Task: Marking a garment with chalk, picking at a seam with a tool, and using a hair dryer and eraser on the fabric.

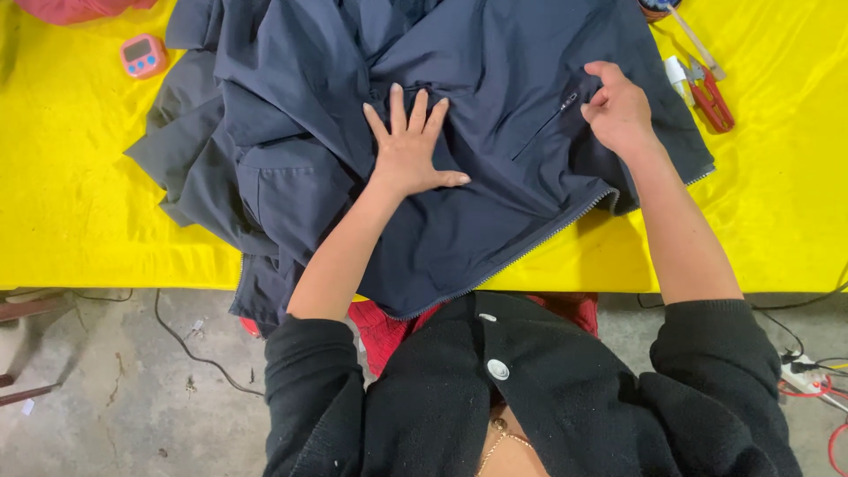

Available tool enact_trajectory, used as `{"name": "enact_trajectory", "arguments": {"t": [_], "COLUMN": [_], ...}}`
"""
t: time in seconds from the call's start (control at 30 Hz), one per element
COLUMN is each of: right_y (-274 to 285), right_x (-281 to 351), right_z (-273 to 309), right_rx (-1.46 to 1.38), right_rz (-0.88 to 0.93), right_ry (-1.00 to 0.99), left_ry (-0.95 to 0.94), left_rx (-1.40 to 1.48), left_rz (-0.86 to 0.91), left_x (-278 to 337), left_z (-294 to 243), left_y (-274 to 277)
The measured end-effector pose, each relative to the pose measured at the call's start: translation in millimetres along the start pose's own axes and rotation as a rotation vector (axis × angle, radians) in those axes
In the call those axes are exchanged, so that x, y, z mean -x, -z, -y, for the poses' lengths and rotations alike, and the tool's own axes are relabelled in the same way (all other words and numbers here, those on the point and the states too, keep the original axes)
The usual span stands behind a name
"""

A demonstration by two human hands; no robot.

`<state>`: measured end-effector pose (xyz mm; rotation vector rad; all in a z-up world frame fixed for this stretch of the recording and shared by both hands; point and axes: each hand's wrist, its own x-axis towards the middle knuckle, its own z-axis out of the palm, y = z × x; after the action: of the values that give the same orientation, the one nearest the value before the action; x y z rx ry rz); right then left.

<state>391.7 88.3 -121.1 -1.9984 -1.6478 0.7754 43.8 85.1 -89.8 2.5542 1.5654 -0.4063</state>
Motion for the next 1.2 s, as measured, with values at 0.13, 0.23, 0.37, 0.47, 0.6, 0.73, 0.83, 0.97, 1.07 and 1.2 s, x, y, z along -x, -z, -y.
{"name": "enact_trajectory", "arguments": {"t": [0.13, 0.23, 0.37, 0.47, 0.6, 0.73, 0.83, 0.97, 1.07, 1.2], "right_y": [-4.3, -6.6, -4.0, -17.5, -20.9, -26.7, -30.4, -39.3, -24.6, -24.3], "right_x": [-13.8, -17.3, -11.1, -31.3, -40.2, -43.3, -48.3, -53.4, -54.0, -64.1], "right_z": [-14.2, -18.6, -1.3, -13.5, -28.6, -48.6, -46.0, -56.1, -55.0, -67.3], "right_rx": [-0.019, -0.003, -0.004, 0.083, 0.021, -0.118, 0.089, 0.484, 0.936, 0.959], "right_rz": [-0.027, -0.042, -0.146, -0.108, -0.091, -0.187, -0.242, -0.358, -0.537, -0.527], "right_ry": [0.053, 0.044, -0.079, -0.13, -0.169, 0.092, 0.086, 0.3, 0.235, 0.267], "left_ry": [-0.225, -0.303, -0.305, -0.287, -0.265, -0.226, -0.227, -0.247, -0.246, -0.257], "left_rx": [0.128, 0.134, 0.112, 0.165, 0.154, 0.195, 0.252, 0.287, 0.249, 0.224], "left_rz": [-0.124, 0.011, 0.037, 0.128, 0.129, 0.153, 0.163, 0.145, 0.153, 0.26], "left_x": [18.9, 25.7, 27.2, 29.4, 26.3, 33.2, 42.8, 43.3, 43.9, 46.3], "left_z": [-41.9, -63.1, -68.3, -71.9, -76.8, -82.2, -96.3, -105.4, -106.5, -104.1], "left_y": [-1.6, -22.2, -22.0, -4.6, -5.4, 2.6, 3.5, -7.3, -8.2, 9.9]}}
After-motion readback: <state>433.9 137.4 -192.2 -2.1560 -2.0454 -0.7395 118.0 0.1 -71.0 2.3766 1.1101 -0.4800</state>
